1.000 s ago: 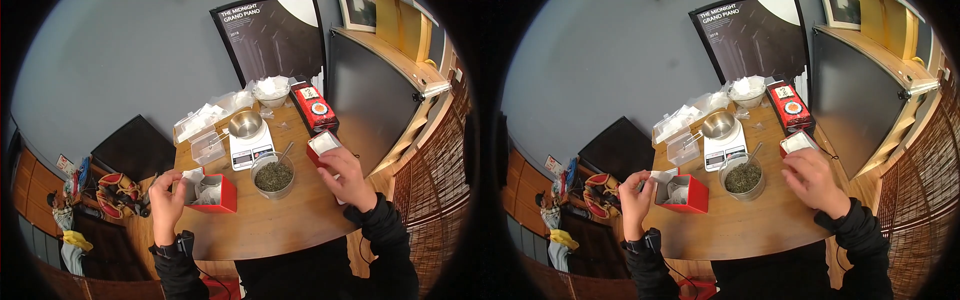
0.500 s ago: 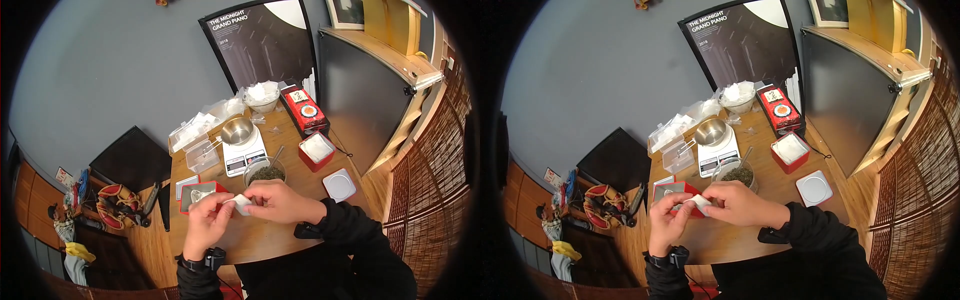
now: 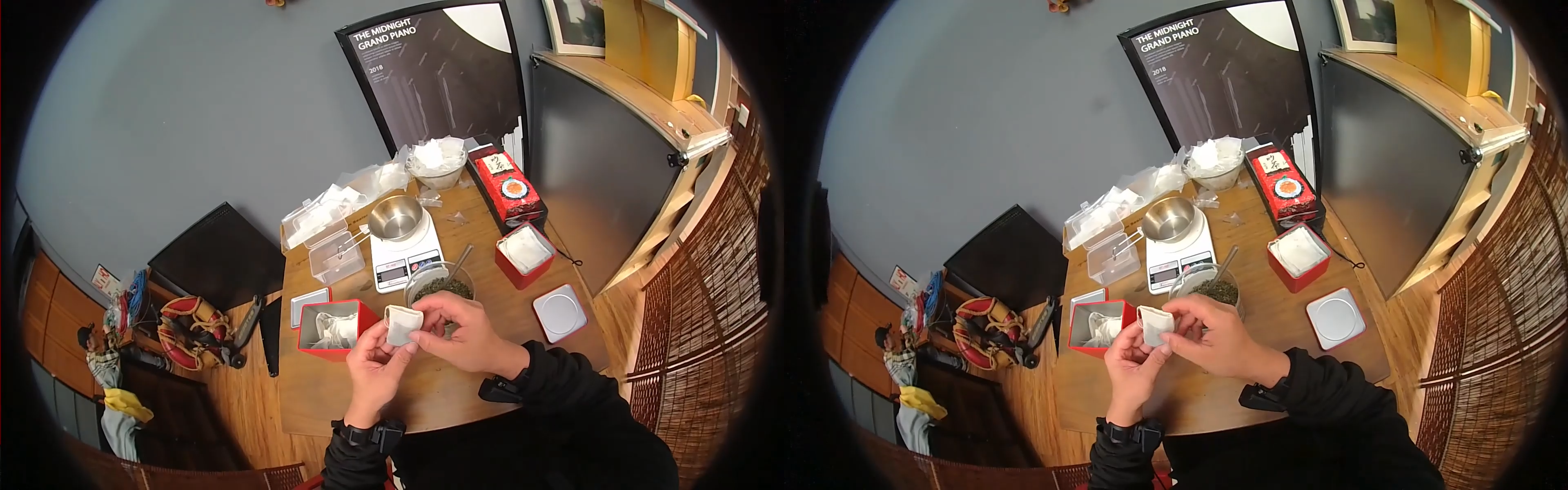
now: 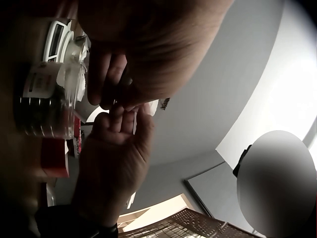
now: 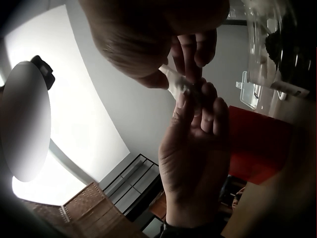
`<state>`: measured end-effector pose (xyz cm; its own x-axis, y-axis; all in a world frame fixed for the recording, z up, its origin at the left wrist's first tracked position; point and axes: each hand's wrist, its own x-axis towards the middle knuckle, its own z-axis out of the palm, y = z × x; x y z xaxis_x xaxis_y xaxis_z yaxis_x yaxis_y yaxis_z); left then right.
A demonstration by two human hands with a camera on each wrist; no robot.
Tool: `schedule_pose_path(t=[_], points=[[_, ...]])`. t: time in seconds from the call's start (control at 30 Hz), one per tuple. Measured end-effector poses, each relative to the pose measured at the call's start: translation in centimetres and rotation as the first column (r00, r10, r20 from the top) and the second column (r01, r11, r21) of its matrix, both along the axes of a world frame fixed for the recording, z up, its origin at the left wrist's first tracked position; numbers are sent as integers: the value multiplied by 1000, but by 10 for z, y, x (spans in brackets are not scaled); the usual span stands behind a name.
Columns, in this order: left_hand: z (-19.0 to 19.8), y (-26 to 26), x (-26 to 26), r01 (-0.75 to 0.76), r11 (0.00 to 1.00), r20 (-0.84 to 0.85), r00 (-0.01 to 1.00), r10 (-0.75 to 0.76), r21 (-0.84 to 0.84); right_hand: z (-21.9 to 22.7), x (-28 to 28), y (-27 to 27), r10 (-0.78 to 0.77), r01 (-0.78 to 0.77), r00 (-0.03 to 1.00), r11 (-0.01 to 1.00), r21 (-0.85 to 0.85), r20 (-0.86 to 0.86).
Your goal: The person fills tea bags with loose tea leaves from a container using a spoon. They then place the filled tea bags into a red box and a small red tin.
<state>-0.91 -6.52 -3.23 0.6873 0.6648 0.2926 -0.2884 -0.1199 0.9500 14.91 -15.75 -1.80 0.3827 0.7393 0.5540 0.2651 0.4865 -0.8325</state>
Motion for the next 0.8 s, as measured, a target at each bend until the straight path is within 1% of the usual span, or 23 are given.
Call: schedule_pose_path(t=[0.03,0.07,0.13,0.37,0.43,0.47,0.53,0.57,0.63,0.67,0.73,0.77,0.8], points=[[-1,1,-1,-2,1000,-4,1000,2,8,3,1,-1,-25,24,999,999,40,31],[-1,2,-1,-3,1000,-6,1000,3,7,4,3,-1,-25,23,999,999,39,30],[-2,3,-2,3,1000,-7,1000,-3,18,5,5,-2,-29,23,994,998,59,108],[-4,3,-5,-16,999,-64,998,19,51,4,9,-2,-29,27,993,999,19,113],[-5,3,-7,-30,991,-98,994,42,128,2,11,-3,-3,4,989,1000,-4,147],[-5,4,-8,-31,991,-99,994,44,127,1,11,-3,-1,1,989,1000,-6,146],[-5,6,-10,-16,982,-131,991,41,187,0,11,-3,42,-40,997,998,-40,65],[-5,7,-11,-17,982,-131,990,42,187,-2,13,-2,43,-41,997,998,-40,65],[-5,8,-12,-18,980,-162,986,51,200,-7,16,-2,130,-126,990,989,-74,51],[-5,8,-12,-17,980,-163,985,51,199,-6,16,-2,130,-126,990,989,-75,50],[0,5,-12,-37,991,-180,982,60,131,-3,16,-3,126,-117,984,990,-78,126],[3,3,-11,-36,991,-181,982,60,130,-2,15,-4,126,-117,984,990,-79,124],[5,0,-9,-48,994,-140,988,62,102,-2,14,-5,145,-135,988,982,-133,62]])
